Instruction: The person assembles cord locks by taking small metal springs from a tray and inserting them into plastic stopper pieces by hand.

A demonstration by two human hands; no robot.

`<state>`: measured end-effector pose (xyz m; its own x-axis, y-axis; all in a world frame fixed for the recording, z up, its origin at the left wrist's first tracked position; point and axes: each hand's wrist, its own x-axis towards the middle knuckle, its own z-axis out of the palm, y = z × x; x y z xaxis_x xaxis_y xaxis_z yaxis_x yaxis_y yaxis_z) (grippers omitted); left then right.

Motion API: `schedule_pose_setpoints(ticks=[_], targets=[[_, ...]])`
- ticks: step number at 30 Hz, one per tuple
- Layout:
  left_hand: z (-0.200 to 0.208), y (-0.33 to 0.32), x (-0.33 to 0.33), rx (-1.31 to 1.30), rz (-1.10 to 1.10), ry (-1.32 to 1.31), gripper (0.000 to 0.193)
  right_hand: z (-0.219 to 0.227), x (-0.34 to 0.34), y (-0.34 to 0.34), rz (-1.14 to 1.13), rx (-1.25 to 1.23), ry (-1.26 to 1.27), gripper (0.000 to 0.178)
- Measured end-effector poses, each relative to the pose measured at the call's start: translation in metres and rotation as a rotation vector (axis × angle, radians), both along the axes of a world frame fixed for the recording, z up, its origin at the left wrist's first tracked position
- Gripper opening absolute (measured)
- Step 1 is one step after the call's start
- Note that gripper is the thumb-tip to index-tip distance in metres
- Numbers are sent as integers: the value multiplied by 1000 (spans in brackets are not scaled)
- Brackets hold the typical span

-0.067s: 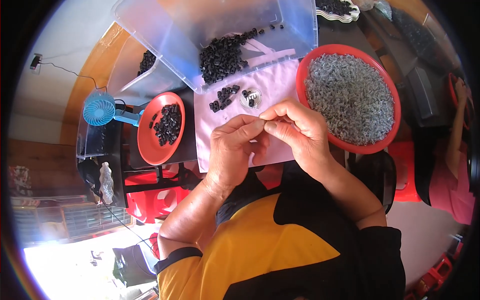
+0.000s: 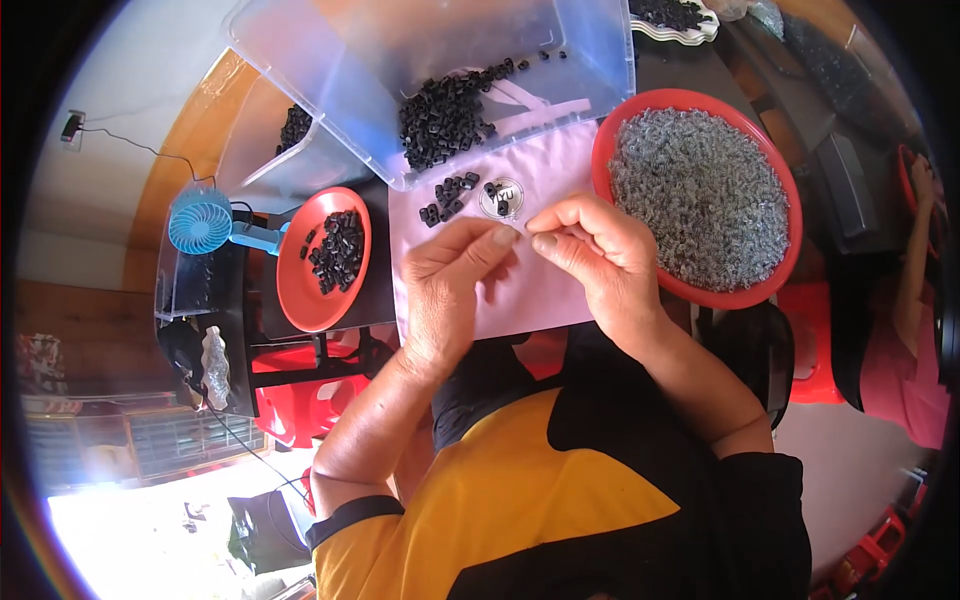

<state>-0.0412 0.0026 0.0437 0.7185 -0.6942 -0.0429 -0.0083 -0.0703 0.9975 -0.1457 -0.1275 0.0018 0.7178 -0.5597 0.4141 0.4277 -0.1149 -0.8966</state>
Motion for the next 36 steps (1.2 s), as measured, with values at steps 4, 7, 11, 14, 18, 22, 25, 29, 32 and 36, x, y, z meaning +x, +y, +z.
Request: schedule_pose_setpoints(ticks=[4, 7, 11, 14, 18, 22, 25, 29, 32, 36], targets=[[-6, -13, 53, 131, -21, -1088, 17, -1, 2, 0, 9, 22, -23, 9], [-8, -28, 67, 229, -94, -1368, 24, 0, 1, 1, 1, -1, 2, 10], [-20, -38, 76, 315, -159, -1513, 20, -1, 1, 0, -10, -20, -4, 11], [-33, -40, 84, 311, -156, -1627, 17, -3, 4, 3, -3, -31, -29, 11], [-21, -37, 73, 222, -105, -1631, 12, 4, 2, 3, 7, 45, 8, 8], [-4, -3, 36, 125, -210, -622, 10, 9, 3, 1, 18, 68, 20, 8], [0, 13, 19, 148, -211, -122, 15, 13, 8, 4, 58, 29, 53, 9], [2, 27, 8, 13, -136, 115, 16, 16, 14, 8, 167, -31, 109, 8], [2, 36, 6, -27, -101, 192, 15, 19, 14, 12, 160, -206, 71, 6], [3, 44, 5, -33, -112, 300, 14, 24, 11, 17, 193, -235, 134, 7]])
